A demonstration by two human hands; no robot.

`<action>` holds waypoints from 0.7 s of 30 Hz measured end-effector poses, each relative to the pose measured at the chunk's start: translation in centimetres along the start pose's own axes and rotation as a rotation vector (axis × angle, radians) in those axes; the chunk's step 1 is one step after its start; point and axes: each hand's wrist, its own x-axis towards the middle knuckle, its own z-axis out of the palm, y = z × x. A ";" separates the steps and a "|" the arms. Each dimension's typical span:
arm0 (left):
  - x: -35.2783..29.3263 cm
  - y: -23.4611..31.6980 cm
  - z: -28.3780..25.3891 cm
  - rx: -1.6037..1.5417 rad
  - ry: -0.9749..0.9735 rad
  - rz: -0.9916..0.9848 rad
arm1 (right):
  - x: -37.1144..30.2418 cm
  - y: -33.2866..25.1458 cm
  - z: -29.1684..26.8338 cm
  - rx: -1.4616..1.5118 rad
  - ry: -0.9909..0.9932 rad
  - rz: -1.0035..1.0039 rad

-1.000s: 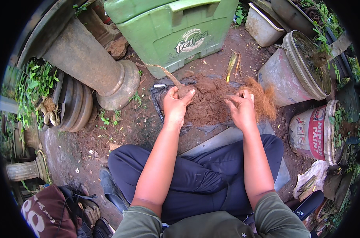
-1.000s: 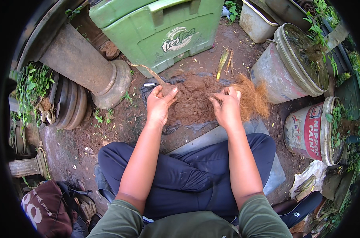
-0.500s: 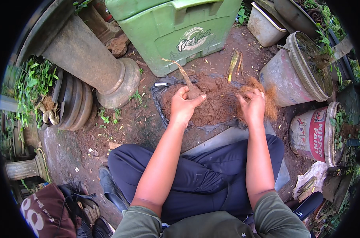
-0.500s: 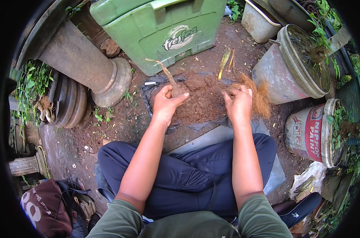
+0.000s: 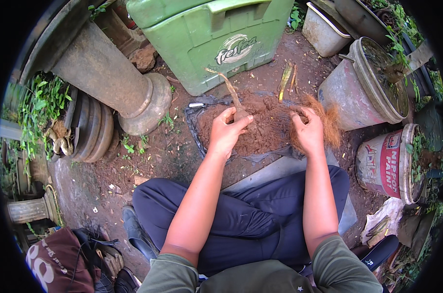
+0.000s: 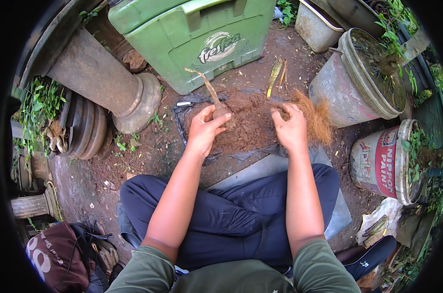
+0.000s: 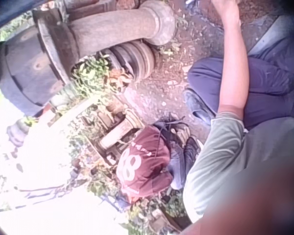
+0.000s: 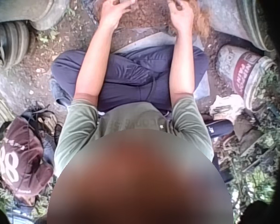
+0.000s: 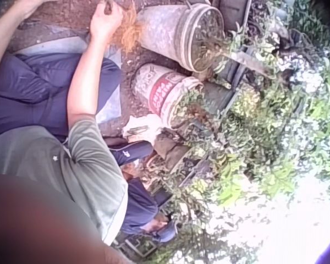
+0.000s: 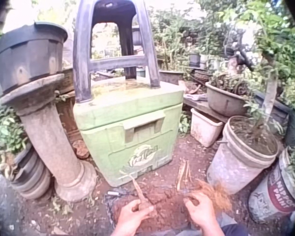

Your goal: The person sits cross-legged and repeatedly scoops soil with both hands, then presses and molds it around the root ball of a small plant. The person continues to add soil and compact it around the roots throughout the clip.

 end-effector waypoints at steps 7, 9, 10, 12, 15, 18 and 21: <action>0.0 0.0 0.2 0.059 -0.008 -0.007 | -0.1 -2.9 -1.1 -0.406 -0.065 0.296; -0.2 0.1 0.3 0.047 -0.027 -0.019 | -0.3 -2.9 -0.3 -0.523 -0.014 0.340; -0.3 0.2 0.3 0.049 -0.033 -0.022 | -0.3 -2.7 -0.2 -0.504 -0.027 0.347; -0.5 0.4 0.5 0.050 -0.046 -0.024 | -0.5 -2.1 -0.2 -0.472 -0.077 0.374; -0.7 0.6 0.5 0.091 -0.024 -0.017 | -1.1 -1.8 -0.3 -0.501 0.157 -0.080; -0.4 0.6 0.4 0.060 -0.105 -0.038 | -1.2 -2.5 0.6 -0.337 0.268 -0.184; -0.3 0.3 0.5 0.078 -0.128 -0.024 | -2.1 -3.7 1.6 0.146 -0.014 0.024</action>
